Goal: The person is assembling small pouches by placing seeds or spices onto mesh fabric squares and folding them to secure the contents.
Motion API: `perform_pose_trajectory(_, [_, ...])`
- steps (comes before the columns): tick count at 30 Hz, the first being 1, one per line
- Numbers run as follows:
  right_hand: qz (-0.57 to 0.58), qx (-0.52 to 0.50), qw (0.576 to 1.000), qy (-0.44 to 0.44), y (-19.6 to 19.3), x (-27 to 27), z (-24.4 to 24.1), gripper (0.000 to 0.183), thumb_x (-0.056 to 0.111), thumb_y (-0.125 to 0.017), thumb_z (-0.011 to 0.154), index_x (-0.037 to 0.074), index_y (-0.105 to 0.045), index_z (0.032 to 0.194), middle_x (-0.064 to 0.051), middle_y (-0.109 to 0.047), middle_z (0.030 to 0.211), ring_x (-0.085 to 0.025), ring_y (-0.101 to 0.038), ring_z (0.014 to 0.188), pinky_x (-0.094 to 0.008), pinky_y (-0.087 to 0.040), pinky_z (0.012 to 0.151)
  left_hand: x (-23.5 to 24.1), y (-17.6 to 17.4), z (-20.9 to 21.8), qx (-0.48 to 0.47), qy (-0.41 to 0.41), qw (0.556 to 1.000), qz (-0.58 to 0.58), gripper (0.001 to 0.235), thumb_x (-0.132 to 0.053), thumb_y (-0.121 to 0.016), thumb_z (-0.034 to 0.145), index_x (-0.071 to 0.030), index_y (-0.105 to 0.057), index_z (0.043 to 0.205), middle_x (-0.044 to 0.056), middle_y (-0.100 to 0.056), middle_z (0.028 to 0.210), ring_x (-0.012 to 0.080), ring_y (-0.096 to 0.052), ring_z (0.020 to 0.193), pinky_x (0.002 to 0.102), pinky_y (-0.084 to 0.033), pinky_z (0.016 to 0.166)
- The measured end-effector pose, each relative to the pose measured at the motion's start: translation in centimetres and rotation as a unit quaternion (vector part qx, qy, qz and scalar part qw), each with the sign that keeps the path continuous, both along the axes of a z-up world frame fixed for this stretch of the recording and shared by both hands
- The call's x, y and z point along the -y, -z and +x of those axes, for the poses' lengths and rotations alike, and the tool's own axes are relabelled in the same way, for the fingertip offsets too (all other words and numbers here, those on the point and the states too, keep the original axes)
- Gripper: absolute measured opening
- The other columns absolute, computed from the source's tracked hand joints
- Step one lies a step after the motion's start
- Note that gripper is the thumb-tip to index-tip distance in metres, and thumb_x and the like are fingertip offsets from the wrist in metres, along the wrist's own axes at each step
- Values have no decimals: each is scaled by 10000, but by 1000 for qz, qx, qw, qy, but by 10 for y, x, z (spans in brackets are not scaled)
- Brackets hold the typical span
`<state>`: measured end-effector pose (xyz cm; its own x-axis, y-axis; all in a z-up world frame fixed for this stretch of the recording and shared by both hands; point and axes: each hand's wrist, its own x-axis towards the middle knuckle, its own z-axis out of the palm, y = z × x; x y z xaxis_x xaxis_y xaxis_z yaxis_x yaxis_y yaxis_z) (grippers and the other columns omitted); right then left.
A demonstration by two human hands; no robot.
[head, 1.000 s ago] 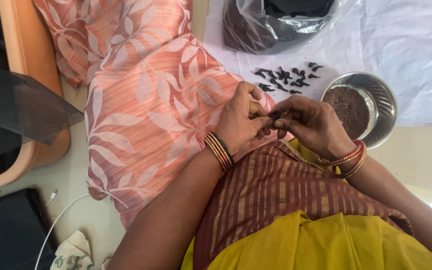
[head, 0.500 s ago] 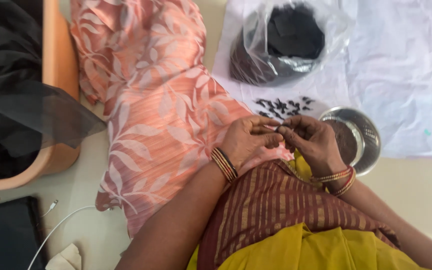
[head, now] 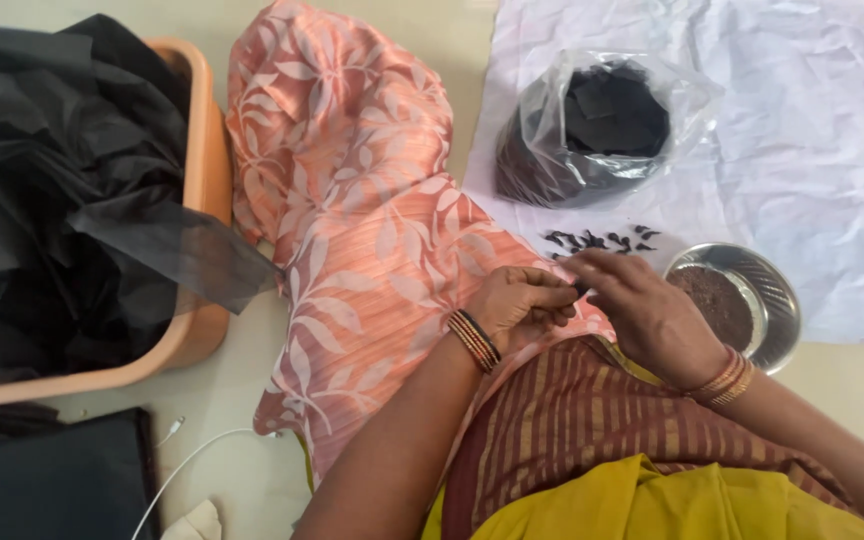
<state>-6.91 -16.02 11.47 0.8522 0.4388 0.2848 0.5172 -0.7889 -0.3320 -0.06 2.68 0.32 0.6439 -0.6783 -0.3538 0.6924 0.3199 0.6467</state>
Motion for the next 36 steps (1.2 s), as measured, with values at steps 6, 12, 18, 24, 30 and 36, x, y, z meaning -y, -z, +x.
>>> perform_pose_trajectory(6, [-198,-30,976,-79,28,30,6,370,159,-631,870,61,-604,1226,-80,-605,1120,-262,-584,1069,-370,-487,954,-1,-12,-2,11,51,997,61,135,-68,-760,901,39,-722,974,111,-746,815,146,-690,672,267,-568,628])
perform_pose_trajectory(12, [2,-164,986,-21,35,35,3,174,191,-637,914,46,-638,1009,-112,-642,928,-290,-654,890,-422,-550,782,12,-23,-19,276,-14,945,174,126,-56,-782,898,58,-741,933,103,-746,810,106,-675,688,241,-562,610])
perform_pose_trajectory(18, [-35,-97,995,17,16,26,-1,181,204,-637,893,33,-639,950,-120,-643,861,-310,-669,822,-434,-561,665,20,-35,-22,423,-26,863,277,165,-125,-782,873,-4,-782,984,78,-791,839,81,-722,739,242,-588,688])
perform_pose_trajectory(24, [-16,-118,991,57,19,28,8,170,220,-634,892,68,-706,910,-117,-676,784,-322,-673,725,-439,-539,634,23,-42,-22,427,-26,861,277,171,-151,-760,880,-39,-764,1010,63,-789,865,78,-741,755,239,-602,711])
perform_pose_trajectory(30, [226,-358,894,144,34,42,16,279,303,-570,1030,65,-706,1084,-115,-636,726,-275,-602,620,-400,-527,564,14,-8,-14,214,-65,964,144,191,-130,-689,958,17,-733,1071,58,-719,833,84,-653,692,221,-542,627])
perform_pose_trajectory(36, [-111,32,986,-123,13,40,16,617,154,-601,803,28,-565,1405,-116,-618,1150,-263,-644,923,-379,-541,823,8,8,-7,44,45,998,28,160,-124,-688,973,35,-707,971,82,-702,771,126,-646,639,235,-515,584])
